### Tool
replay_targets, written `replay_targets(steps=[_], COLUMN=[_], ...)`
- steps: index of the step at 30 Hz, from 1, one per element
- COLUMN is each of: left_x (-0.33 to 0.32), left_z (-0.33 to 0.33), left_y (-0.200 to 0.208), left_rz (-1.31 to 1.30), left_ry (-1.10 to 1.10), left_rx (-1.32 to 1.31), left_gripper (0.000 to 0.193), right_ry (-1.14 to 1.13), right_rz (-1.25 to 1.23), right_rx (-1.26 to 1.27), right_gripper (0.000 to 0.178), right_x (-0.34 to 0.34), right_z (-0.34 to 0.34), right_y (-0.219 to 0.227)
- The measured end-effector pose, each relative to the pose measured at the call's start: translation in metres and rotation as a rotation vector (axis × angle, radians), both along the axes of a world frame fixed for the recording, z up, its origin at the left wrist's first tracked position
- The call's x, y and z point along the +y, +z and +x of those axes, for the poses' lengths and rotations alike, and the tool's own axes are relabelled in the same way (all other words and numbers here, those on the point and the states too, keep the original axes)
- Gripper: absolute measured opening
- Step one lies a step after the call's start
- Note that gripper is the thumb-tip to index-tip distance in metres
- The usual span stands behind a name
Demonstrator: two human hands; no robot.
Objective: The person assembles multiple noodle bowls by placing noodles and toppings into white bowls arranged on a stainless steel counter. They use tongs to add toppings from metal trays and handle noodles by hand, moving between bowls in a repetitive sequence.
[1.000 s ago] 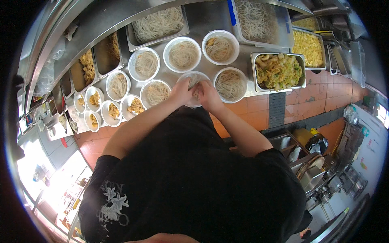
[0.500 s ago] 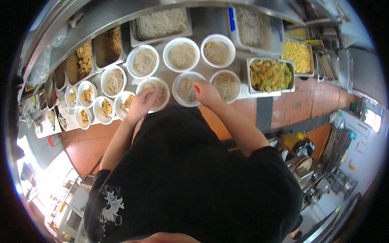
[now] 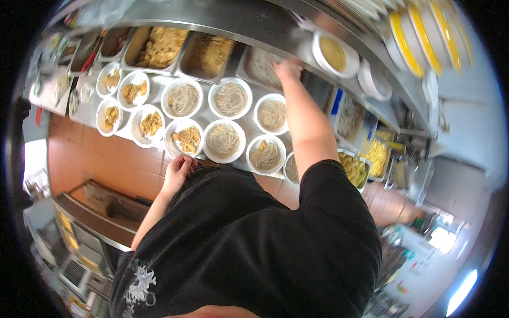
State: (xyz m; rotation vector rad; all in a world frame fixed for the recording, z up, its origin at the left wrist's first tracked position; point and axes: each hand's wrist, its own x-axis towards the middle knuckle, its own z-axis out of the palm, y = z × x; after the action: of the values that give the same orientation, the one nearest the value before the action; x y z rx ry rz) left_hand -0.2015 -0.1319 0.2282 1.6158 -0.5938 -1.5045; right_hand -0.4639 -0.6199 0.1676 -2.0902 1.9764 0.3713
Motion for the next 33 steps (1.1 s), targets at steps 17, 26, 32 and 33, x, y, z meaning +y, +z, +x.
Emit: replay_targets(steps=[17,26,32,33], left_x=[-0.255,-0.388,-0.425,-0.424], left_z=[-0.098,-0.186,-0.18,-0.179], left_y=[0.023,-0.006,-0.037,-0.037], left_rz=[-0.399,0.099,0.261,0.262], left_ry=[-0.642,-0.143,-0.174,-0.167], left_rx=[-0.076,1.081,0.549,0.476], left_gripper=[0.056,0.032,0.022,0.022], right_ry=[0.075,0.238,0.233,0.209], right_rz=[-0.342,-0.657,-0.542,-0.487], right_rx=[-0.671,-0.521,-0.793,-0.884], right_gripper=[0.048,0.036,0.036,0.035], right_x=[0.099,0.129,0.152,0.155], right_z=[-0.04,-0.023,-0.029,-0.032], right_y=[0.028,0.061,0.072,0.072])
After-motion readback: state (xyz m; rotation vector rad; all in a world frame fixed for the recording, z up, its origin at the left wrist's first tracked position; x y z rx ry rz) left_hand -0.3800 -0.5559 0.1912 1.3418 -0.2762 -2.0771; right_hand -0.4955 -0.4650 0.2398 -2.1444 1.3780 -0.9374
